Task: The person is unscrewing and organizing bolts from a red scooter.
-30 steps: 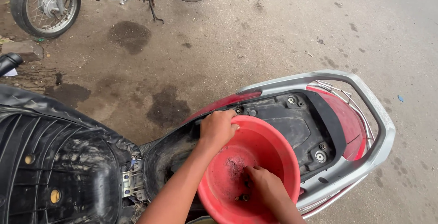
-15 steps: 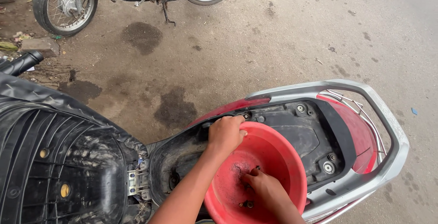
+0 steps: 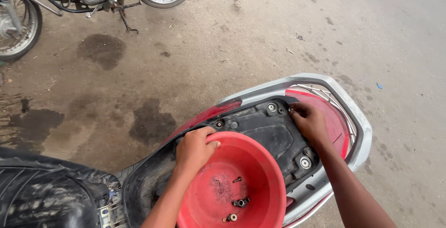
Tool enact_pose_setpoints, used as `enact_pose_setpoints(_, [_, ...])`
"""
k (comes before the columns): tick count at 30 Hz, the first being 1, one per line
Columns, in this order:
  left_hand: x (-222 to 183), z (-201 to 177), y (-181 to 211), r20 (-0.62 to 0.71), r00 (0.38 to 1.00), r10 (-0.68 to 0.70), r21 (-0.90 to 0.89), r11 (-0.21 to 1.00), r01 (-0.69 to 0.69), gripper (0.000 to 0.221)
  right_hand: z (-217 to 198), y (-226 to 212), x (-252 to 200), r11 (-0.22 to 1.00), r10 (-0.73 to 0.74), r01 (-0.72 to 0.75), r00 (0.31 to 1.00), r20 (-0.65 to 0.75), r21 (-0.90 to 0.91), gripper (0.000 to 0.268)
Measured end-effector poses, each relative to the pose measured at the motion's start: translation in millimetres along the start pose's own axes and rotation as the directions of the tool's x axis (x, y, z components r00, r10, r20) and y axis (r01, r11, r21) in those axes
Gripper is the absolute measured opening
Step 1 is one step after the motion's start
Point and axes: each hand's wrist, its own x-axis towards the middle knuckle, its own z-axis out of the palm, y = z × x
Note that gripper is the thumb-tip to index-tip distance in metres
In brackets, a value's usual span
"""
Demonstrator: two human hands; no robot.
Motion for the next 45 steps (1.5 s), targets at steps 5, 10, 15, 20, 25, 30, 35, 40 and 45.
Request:
enact_pose_setpoints(5, [1, -10, -2, 0.009, 0.996, -0.085, -0.029, 0.996, 0.085, 0.033, -7, -6, 8, 0.960, -0.073, 0.091, 0.994, 0.077, -0.267, 0.027])
enact_pose_setpoints(10, [15, -19, -8, 0.079, 0.980, -0.183, -0.020, 0.983, 0.185, 0.034, 2, -21, 15, 0.930, -0.163, 0.185, 0.982, 0.095, -0.319, 0.027])
enact_pose_setpoints(15, [26, -10, -16, 0.030, 0.985, -0.167, -0.112, 0.979, 0.169, 0.038, -3, -20, 11, 0.899, -0.292, 0.309, 0.951, 0.101, -0.311, 0.023])
enact_pose_setpoints(20, [47, -13, -10, 0.049, 0.975, -0.217, -0.056, 0.974, 0.220, 0.040, 0, -21, 15, 0.864, -0.268, 0.311, 0.950, 0.160, -0.396, 0.023])
enact_pose_setpoints(25, [61, -23, 2, 0.093, 0.966, -0.239, -0.063, 0.967, 0.245, 0.038, 5, -23, 18, 0.784, -0.267, 0.333, 0.943, 0.200, -0.525, 0.022])
enact_pose_setpoints(30, [58, -30, -42, 0.166, 0.933, -0.318, -0.146, 0.928, 0.342, 0.041, 7, -29, 11, 0.716, -0.264, 0.352, 0.936, 0.232, -0.603, 0.030])
enact_pose_setpoints(35, [33, -18, -126, 0.102, 0.923, -0.372, -0.178, 0.906, 0.385, 0.045, 16, -32, 12, 0.671, -0.243, 0.329, 0.944, 0.222, -0.664, 0.030])
enact_pose_setpoints(40, [21, -24, -136, 0.094, 0.848, -0.521, -0.083, 0.845, 0.528, 0.046, 24, -37, 11, 0.621, -0.233, 0.317, 0.948, 0.218, -0.717, 0.028])
enact_pose_setpoints(45, [11, -27, -151, 0.111, 0.838, -0.535, -0.257, 0.799, 0.544, 0.042, 29, -38, 6, 0.569, -0.312, 0.331, 0.934, 0.174, -0.753, 0.025])
